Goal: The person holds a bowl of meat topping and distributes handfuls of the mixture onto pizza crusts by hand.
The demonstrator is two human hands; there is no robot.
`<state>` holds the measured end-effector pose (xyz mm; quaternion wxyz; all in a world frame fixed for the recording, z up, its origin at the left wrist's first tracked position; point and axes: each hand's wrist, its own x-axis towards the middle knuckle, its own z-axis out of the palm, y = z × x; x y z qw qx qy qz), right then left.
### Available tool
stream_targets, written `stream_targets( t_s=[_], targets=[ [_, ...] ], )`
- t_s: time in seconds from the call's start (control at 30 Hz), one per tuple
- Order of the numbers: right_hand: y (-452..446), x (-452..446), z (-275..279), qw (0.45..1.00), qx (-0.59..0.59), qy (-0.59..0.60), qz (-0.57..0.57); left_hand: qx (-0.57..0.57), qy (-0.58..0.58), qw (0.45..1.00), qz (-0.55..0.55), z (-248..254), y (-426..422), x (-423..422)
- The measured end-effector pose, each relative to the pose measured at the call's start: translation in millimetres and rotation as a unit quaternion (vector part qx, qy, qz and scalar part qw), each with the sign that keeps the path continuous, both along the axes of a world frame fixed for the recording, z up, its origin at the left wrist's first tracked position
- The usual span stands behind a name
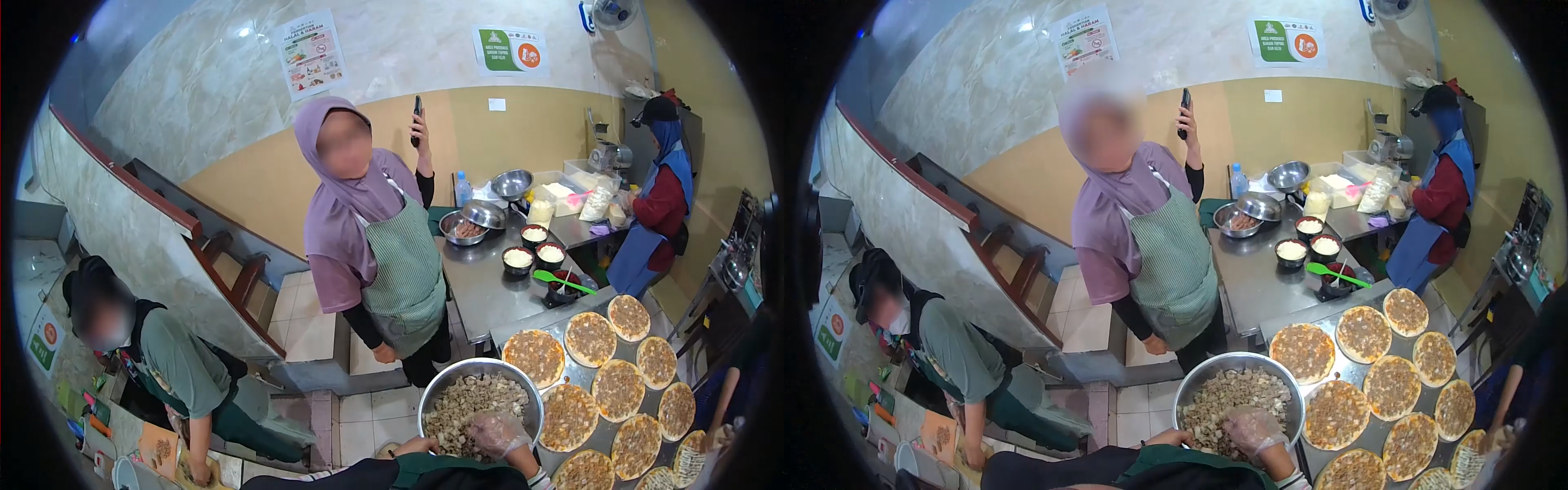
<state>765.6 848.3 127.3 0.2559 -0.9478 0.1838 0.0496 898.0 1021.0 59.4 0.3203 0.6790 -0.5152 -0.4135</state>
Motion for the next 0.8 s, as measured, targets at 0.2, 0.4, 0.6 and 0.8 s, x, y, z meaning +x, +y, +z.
stream_targets(
  t_s=[0.2, 0.4, 0.6, 0.8],
  targets=[
    [43, 34, -13, 0.998, -0.045, -0.049, 0.009, -0.001, 0.023, 0.998, -0.056, 7, 25, 39],
    [86, 44, 8, 0.993, -0.048, -0.105, 0.022, 0.085, 0.086, 0.989, -0.088, 6, 36, 59],
    [93, 33, -15, 0.989, 0.091, -0.055, -0.104, -0.051, 0.067, 0.981, -0.177, -3, 34, 61],
    [106, 22, -19, 0.996, -0.037, -0.073, -0.046, 0.054, 0.188, 0.968, -0.157, -18, 20, 46]
  ],
)
